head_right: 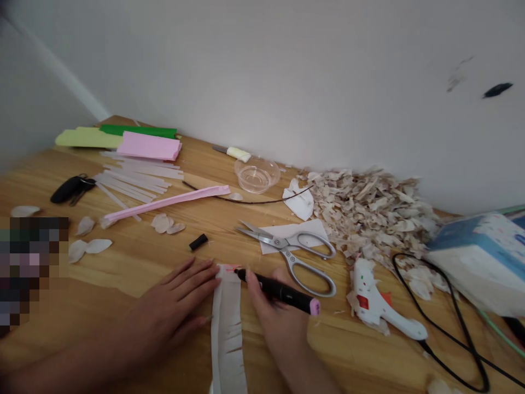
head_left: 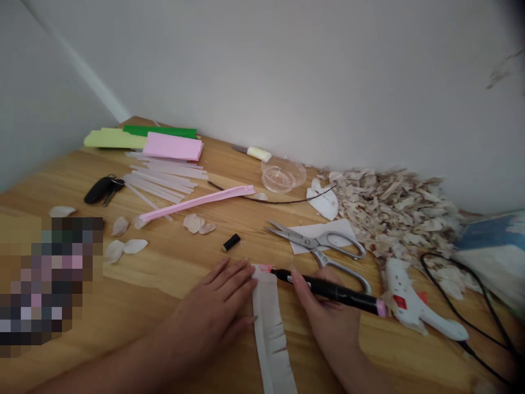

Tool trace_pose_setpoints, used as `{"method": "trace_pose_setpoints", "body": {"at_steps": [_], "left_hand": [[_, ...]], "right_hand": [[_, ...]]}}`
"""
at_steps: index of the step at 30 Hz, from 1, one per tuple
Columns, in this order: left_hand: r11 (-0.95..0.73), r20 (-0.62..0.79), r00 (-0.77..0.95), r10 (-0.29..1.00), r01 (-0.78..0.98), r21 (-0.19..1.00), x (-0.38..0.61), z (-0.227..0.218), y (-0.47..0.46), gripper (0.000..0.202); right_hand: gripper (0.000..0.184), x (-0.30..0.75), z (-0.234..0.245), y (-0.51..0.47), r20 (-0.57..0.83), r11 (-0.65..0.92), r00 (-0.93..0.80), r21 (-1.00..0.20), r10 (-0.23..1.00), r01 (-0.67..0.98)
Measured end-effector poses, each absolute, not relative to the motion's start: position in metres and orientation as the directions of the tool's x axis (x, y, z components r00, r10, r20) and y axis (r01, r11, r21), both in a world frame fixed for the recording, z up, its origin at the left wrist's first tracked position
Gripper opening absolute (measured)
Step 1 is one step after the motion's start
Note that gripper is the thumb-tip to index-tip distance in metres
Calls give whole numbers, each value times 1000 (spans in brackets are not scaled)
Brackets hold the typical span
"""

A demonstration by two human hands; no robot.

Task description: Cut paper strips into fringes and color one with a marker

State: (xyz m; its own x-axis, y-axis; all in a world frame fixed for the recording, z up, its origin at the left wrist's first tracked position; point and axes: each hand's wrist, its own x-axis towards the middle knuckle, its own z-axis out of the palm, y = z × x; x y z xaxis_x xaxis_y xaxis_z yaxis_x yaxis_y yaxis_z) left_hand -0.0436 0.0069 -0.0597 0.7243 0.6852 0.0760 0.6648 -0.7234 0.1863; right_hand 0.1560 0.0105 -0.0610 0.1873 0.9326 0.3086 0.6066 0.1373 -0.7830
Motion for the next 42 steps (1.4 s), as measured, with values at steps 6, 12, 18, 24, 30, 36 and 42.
{"method": "trace_pose_setpoints", "body": {"at_steps": [6, 12, 18, 24, 30, 36, 42], "left_hand": [[-734, 90, 732, 675, 655, 180, -45, -60, 7, 45], [-718, 101, 715, 692, 668, 196, -44, -60, 6, 43], [-726, 113, 720, 685, 663, 183, -45, -61, 5, 43], [-711, 135, 700, 701, 674, 199, -44, -63, 6, 42], [-722, 129, 713, 689, 662, 200, -44, -61, 5, 42], [-727, 104, 723, 682, 656, 203, -44, -60, 7, 44], [-728, 98, 725, 681, 658, 194, -45, -60, 6, 43]], "right_hand": [[35, 146, -65, 9, 296, 176, 97, -767, 950, 617], [40, 155, -68, 8, 262, 128, 112, -748, 959, 652], [42, 165, -64, 9, 248, 63, 213, -778, 945, 625], [13, 162, -64, 8, 280, 168, 155, -848, 947, 503], [9, 150, -67, 7, 257, 204, 71, -882, 964, 424], [13, 152, -70, 5, 209, 132, 137, -892, 968, 432], [21, 163, -67, 4, 215, 64, 262, -871, 941, 486]]}}
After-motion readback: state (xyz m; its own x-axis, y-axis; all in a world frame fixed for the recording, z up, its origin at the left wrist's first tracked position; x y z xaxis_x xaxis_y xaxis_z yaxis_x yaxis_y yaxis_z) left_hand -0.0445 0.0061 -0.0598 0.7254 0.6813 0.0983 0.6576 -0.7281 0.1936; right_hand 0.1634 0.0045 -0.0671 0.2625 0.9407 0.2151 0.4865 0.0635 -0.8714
